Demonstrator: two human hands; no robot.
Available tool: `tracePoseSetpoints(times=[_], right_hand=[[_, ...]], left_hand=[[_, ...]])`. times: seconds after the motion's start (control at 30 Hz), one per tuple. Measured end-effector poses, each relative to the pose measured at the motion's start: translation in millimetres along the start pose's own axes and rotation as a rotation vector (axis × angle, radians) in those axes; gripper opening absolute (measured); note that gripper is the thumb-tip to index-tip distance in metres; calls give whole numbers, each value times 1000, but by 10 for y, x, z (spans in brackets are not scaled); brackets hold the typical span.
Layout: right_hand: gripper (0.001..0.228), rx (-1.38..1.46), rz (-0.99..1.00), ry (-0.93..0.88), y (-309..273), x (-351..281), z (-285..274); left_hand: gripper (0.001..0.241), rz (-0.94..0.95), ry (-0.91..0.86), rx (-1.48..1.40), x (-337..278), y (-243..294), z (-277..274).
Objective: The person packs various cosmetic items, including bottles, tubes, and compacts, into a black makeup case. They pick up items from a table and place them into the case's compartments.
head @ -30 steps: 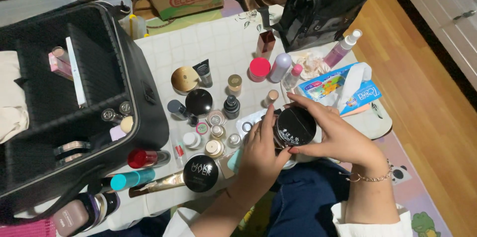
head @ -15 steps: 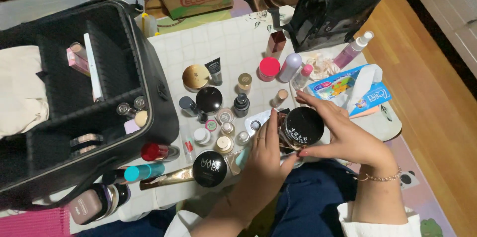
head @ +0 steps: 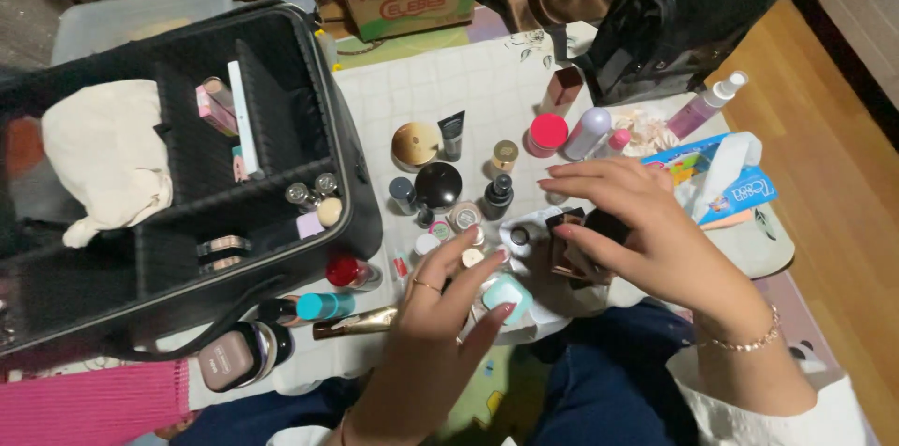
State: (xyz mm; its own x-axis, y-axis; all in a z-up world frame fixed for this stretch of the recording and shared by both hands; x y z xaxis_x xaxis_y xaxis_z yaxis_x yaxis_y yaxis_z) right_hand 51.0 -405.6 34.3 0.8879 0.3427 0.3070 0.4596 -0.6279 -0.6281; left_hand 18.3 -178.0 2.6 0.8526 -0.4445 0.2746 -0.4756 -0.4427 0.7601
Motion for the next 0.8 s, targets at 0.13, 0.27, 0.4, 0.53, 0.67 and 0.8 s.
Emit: tracePoseSetpoints(times=[0.13,0.27,0.4,0.53,0.67,0.8], right_hand=[[42,-149,-76,-172,108,399,276],[53,-188,-146,-403,317,826,633],[55,-336,-153,-633,474,1162,1050],[56,-579,99,-866,821,1329,1505],[60,-549,-180,-762,958,1359,1591],[82,-563,-297,-786,1119,1420,1735]], left_hand=[[38,28,109,105,97,-141,-290],[31,57,171,306,165,-538,-411],[26,174,122,379,224,-763,-465],[16,256,231,519,173,-1017,-384],[24,146,269,439,207,-890,-560],[23,118,305,432,194,-920,-646]])
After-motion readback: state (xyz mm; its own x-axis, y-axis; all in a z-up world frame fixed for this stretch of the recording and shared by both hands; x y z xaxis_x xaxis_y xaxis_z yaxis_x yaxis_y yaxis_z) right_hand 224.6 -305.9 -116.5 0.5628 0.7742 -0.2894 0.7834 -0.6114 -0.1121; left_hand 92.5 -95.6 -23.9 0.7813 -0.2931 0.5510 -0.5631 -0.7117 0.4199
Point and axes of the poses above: each hand's wrist, its own x-axis towards the middle knuckle, its own z-axis out of the palm, y = z × x, the point moved 2 cm from there along x, towards the middle knuckle, and after that the axes turned 2 degrees about x, right-handed, at the moved point
